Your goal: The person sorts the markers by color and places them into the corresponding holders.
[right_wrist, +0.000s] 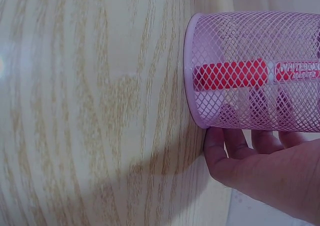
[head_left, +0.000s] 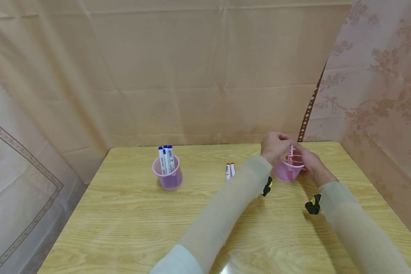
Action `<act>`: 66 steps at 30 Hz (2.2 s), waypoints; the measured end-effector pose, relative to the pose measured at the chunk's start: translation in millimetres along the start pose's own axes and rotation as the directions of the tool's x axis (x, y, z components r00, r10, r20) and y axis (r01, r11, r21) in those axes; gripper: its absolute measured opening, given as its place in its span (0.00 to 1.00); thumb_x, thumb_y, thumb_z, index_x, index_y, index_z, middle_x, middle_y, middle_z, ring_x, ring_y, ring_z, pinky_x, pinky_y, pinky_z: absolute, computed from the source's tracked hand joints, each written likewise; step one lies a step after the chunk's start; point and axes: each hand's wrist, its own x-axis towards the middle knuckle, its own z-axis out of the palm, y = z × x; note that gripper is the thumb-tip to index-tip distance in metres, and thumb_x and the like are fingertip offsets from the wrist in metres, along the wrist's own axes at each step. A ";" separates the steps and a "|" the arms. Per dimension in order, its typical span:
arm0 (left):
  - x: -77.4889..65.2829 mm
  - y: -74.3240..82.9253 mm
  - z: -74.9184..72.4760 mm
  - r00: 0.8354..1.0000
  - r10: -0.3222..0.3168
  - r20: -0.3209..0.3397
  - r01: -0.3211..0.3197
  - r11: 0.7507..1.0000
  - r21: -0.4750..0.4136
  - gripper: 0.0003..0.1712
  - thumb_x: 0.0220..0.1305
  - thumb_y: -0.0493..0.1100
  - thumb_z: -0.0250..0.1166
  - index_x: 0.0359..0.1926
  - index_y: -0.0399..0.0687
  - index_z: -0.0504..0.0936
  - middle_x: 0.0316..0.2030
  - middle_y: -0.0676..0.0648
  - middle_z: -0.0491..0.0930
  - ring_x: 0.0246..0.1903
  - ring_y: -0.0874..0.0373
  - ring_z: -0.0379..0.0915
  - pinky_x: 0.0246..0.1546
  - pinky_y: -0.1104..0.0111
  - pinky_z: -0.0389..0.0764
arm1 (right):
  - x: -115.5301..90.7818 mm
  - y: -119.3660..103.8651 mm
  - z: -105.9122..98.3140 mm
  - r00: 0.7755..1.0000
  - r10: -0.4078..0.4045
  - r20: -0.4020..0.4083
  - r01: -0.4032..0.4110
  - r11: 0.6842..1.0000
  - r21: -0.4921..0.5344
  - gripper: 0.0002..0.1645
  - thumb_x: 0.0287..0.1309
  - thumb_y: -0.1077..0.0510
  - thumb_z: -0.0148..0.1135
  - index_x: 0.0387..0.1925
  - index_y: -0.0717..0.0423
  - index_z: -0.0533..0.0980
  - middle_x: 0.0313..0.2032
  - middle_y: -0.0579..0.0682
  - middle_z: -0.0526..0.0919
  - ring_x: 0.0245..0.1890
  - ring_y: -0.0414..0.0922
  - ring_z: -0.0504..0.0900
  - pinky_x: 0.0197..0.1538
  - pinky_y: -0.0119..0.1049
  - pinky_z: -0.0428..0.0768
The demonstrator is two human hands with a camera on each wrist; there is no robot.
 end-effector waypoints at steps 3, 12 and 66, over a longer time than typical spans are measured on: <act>0.5 -1.0 0.3 1.000 -0.002 -0.001 0.002 1.000 -0.028 0.04 0.59 0.44 0.75 0.35 0.52 0.90 0.29 0.60 0.82 0.24 0.67 0.75 0.26 0.77 0.77 | 0.6 1.3 -0.3 1.000 0.003 0.012 -0.004 1.000 0.016 0.62 0.66 0.20 0.38 0.79 0.64 0.43 0.78 0.66 0.48 0.70 0.58 0.60 0.60 0.43 0.72; 4.1 -3.2 -0.4 0.995 0.100 -0.005 -0.099 0.992 0.075 0.07 0.57 0.45 0.77 0.37 0.53 0.91 0.30 0.61 0.85 0.27 0.71 0.75 0.30 0.82 0.74 | -0.5 1.9 -1.0 1.000 -0.004 -0.004 0.004 1.000 -0.012 0.63 0.65 0.19 0.38 0.79 0.64 0.44 0.77 0.66 0.49 0.74 0.60 0.55 0.65 0.47 0.69; 19.4 -43.9 -107.5 0.902 0.227 0.368 -0.320 0.922 0.216 0.17 0.64 0.44 0.73 0.48 0.36 0.84 0.42 0.48 0.83 0.40 0.58 0.78 0.36 0.72 0.80 | 3.2 2.1 -5.6 1.000 0.001 0.024 -0.001 1.000 -0.015 0.58 0.66 0.20 0.36 0.76 0.61 0.57 0.75 0.64 0.58 0.71 0.59 0.62 0.66 0.49 0.68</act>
